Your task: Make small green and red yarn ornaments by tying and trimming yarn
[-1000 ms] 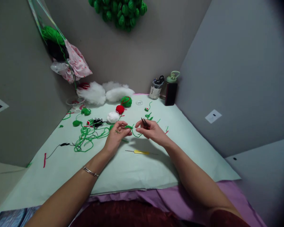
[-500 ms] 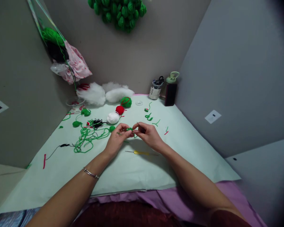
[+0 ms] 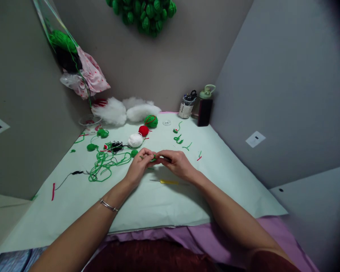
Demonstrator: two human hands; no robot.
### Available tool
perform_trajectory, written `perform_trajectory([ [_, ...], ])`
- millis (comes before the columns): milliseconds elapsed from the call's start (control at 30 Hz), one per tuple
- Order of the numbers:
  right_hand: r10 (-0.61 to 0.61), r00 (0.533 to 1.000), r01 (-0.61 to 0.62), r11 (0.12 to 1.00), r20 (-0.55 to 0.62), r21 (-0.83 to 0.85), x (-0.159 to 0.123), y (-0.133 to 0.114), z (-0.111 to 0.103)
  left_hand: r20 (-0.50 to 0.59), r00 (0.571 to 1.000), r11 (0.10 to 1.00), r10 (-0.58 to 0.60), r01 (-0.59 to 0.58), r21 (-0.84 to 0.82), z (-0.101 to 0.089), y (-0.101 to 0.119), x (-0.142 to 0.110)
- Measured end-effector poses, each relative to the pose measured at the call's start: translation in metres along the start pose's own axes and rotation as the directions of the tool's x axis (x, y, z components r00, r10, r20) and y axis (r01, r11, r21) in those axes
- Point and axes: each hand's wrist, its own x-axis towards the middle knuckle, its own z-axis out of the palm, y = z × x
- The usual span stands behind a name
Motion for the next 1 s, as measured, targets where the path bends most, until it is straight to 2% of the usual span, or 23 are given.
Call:
perform_trajectory([
  [133,0.020,0.996,-0.012,0.996,0.083,-0.093,-0.001,0.001,-0.001,-0.004,1.000,0.999,0.008,-0.008,0.044,-0.001,-0.003,0.001],
  [367,0.062,0.997,-0.055,0.991,0.050,-0.126,0.000,0.000,-0.004,0.069,0.997,0.995,0.031,-0.038,0.096,-0.002,-0.003,0.000],
  [467,0.076,0.997,-0.074,0.995,0.024,-0.074,0.000,0.001,-0.005,0.108,0.992,0.985,0.065,-0.081,0.150,-0.004,-0.003,0.000],
  [600,0.029,0.999,-0.029,1.000,-0.016,0.010,0.000,0.004,-0.004,0.130,0.987,0.984,0.098,-0.116,0.134,-0.005,-0.002,0.001],
  [700,0.014,1.000,-0.015,0.998,0.005,0.056,-0.001,0.006,-0.004,0.137,0.986,0.983,0.100,-0.119,0.142,-0.004,0.000,0.000],
  [800,0.056,0.998,-0.060,0.988,0.033,0.141,0.000,0.005,-0.006,0.136,0.982,0.970,0.132,-0.156,0.184,-0.001,0.001,-0.002],
  [1000,0.157,0.987,-0.145,0.949,-0.022,0.281,0.003,0.001,-0.011,0.094,0.976,0.944,0.198,-0.215,0.251,0.003,0.004,-0.005],
])
